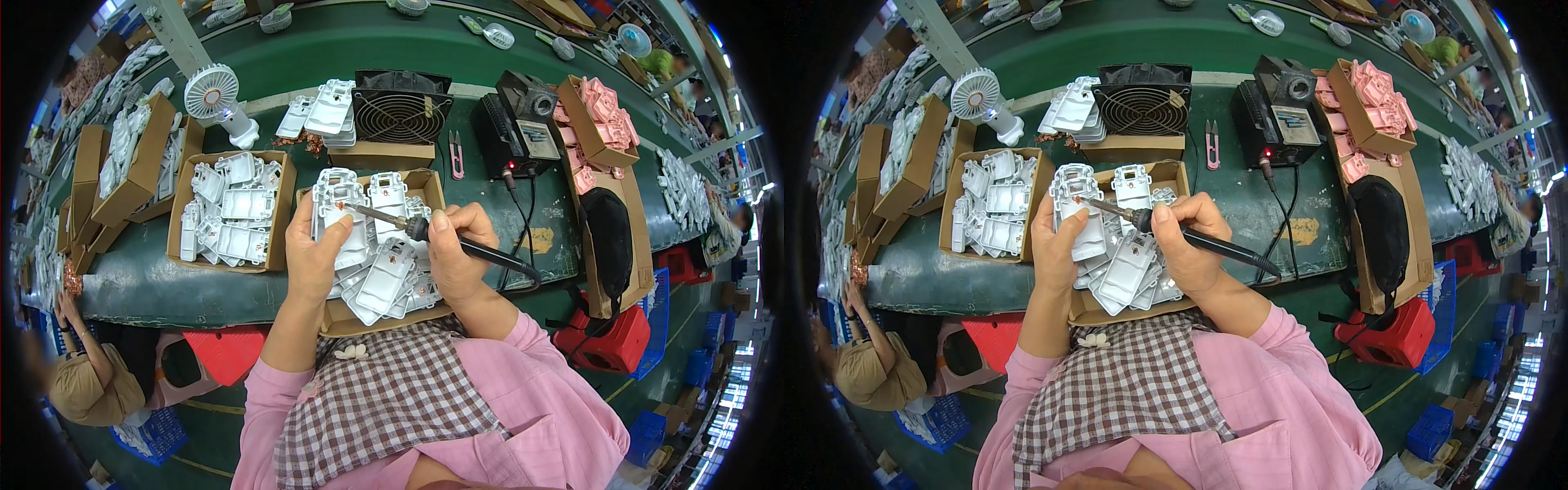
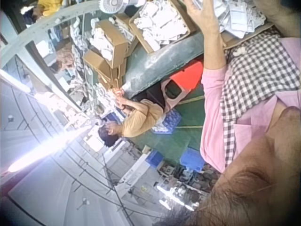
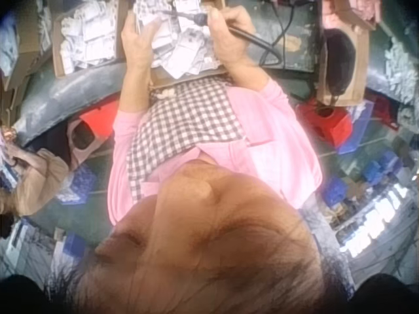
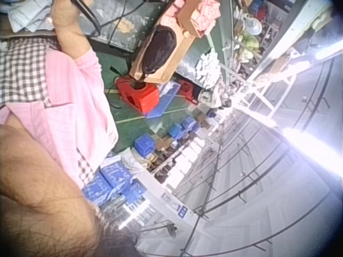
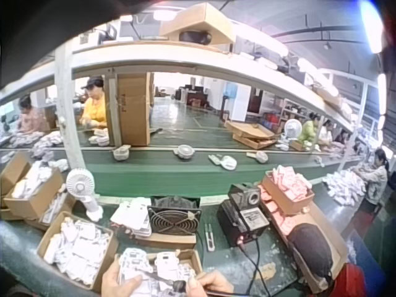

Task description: The person solders components in plastic casings using a soldering iron, places the soldering iron on its stand, and pushes a box across the table.

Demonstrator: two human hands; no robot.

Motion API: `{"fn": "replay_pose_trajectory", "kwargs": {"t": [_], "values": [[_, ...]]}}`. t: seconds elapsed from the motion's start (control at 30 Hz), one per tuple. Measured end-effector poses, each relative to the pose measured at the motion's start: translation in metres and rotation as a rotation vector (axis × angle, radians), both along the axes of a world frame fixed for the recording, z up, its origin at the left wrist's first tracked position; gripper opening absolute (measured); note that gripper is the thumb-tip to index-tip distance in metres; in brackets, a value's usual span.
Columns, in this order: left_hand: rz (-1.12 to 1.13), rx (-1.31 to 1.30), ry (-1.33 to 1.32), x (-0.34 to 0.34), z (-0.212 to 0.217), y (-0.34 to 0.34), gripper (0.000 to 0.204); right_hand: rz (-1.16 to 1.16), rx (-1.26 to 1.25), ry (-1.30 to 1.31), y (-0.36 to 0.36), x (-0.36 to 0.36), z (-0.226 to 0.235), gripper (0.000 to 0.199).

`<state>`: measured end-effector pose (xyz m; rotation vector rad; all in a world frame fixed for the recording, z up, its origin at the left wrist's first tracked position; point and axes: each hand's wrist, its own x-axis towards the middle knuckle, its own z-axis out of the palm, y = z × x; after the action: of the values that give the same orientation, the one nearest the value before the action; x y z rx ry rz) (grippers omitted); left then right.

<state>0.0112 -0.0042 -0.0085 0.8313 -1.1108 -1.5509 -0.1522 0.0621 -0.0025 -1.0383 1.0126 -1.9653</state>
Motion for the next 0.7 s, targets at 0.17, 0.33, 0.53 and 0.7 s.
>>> {"fn": "replay_pose_trajectory", "kwargs": {"t": [0.17,0.33,0.53,0.7], "values": [[-0.018,0.005,-0.011,0.0003,0.0007,-0.0001,0.039,0.015,0.016,-0.001,-0.0005,0.0,0.0006,0.017],[-0.038,-0.006,-0.025,-0.0006,0.0038,0.0004,0.039,0.014,0.004,-0.002,-0.0012,0.0009,0.0003,0.018],[-0.049,0.001,-0.042,-0.0006,0.0055,0.0016,0.037,0.002,0.021,0.018,-0.0007,0.0005,-0.0007,0.018],[-0.042,-0.014,-0.046,-0.0013,0.0054,0.0011,0.037,-0.013,0.019,0.025,-0.0015,0.0012,-0.0013,0.018]]}}
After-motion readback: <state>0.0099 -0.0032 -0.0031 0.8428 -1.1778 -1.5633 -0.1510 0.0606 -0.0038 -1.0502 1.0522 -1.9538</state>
